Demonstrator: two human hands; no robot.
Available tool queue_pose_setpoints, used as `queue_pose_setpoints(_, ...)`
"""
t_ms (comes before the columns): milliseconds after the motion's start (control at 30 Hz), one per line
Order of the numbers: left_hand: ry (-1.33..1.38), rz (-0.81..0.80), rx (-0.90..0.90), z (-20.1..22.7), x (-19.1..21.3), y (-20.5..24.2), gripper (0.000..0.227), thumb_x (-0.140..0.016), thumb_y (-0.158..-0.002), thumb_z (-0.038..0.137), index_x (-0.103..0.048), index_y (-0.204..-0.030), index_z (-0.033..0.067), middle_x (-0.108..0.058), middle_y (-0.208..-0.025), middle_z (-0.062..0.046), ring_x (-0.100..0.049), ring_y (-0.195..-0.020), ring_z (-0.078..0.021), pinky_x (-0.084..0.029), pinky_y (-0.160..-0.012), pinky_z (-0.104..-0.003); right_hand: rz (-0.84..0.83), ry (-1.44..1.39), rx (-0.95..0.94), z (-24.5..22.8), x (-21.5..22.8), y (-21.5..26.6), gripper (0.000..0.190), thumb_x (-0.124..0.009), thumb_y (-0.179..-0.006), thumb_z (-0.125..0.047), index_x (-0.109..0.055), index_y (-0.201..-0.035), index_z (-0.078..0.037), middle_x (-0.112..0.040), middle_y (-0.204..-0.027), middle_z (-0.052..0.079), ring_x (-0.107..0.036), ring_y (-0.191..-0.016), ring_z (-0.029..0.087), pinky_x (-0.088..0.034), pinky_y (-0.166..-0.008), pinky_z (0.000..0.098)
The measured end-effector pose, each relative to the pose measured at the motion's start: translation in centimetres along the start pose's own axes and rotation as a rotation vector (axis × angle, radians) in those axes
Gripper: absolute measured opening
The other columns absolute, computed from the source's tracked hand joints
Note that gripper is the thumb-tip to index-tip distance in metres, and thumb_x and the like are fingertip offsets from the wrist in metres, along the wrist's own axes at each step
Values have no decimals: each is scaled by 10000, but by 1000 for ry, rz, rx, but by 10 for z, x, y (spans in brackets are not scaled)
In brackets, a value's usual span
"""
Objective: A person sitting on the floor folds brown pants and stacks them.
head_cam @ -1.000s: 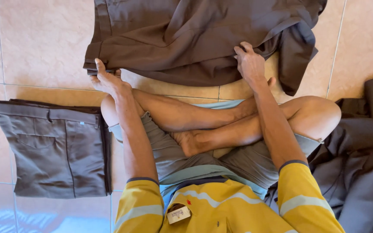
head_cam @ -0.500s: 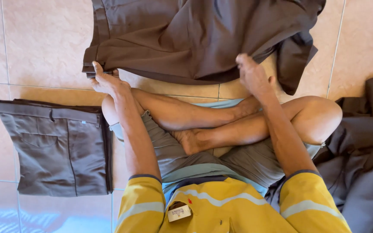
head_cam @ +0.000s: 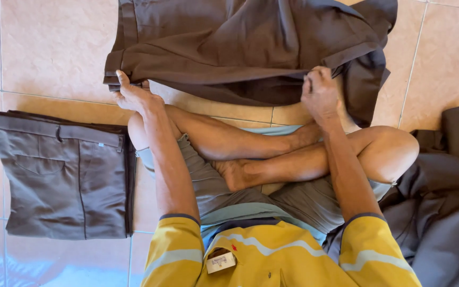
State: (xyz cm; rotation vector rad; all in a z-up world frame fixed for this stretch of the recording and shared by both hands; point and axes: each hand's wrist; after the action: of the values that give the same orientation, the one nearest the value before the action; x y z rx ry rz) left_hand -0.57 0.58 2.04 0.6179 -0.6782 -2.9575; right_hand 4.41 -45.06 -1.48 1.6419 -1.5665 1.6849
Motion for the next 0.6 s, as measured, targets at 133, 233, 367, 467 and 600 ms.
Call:
queue_pose_setpoints(133,7,-21,-14,-7,0,-7,398,-792,-862,183,-549,-1149,53,-551,-909,-153,-550,-720,-235,-509,-570,-306,-50,-66,3,1,-9,15,84,-754,-950,-115,-693,-1000,-145,-594,-1158,33,-730,-918,287,-609,-771,360)
queue_pose_setpoints(233,21,-4,12,-9,1,-8,438,-830,-828,186,-547,-1125,33,-541,-884,-150,-548,-688,-241,-519,-551,-309,-311,-249,18,11,-47,39,88,-697,-936,-62,-720,-1007,-110,-597,-1135,91,-675,-1070,341,-580,-910,372)
queue_pose_setpoints(367,17,-17,5,-7,2,-10,414,-837,-827,174,-569,-1105,27,-554,-856,-149,-542,-648,-238,-530,-522,-303,-513,-56,76,-12,-42,36,310,-770,-839,-363,-744,-1078,-167,-585,-1216,80,-613,-1168,338,-502,-1015,441)
queue_pose_setpoints(467,18,-8,10,-5,2,-7,426,-839,-822,176,-555,-1103,27,-539,-855,-141,-536,-654,-233,-532,-516,-292,-510,74,150,-16,-38,37,402,-772,-821,-488,-758,-1096,-195,-595,-1237,49,-605,-1163,302,-461,-1011,452)
queue_pose_setpoints(600,21,4,16,-3,1,-9,467,-839,-813,171,-516,-1113,17,-516,-862,-150,-524,-662,-239,-537,-506,-296,-279,114,303,-2,-53,42,90,-710,-825,-249,-712,-902,-202,-634,-1082,-13,-620,-1013,205,-456,-962,358)
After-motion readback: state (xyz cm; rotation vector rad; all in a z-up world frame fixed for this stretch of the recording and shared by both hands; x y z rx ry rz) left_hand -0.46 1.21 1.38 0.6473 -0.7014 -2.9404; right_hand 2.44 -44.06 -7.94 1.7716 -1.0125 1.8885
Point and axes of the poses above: each hand's wrist, its own y-axis away from the middle knuckle, its own x-axis out of the back of the hand, z = x × y
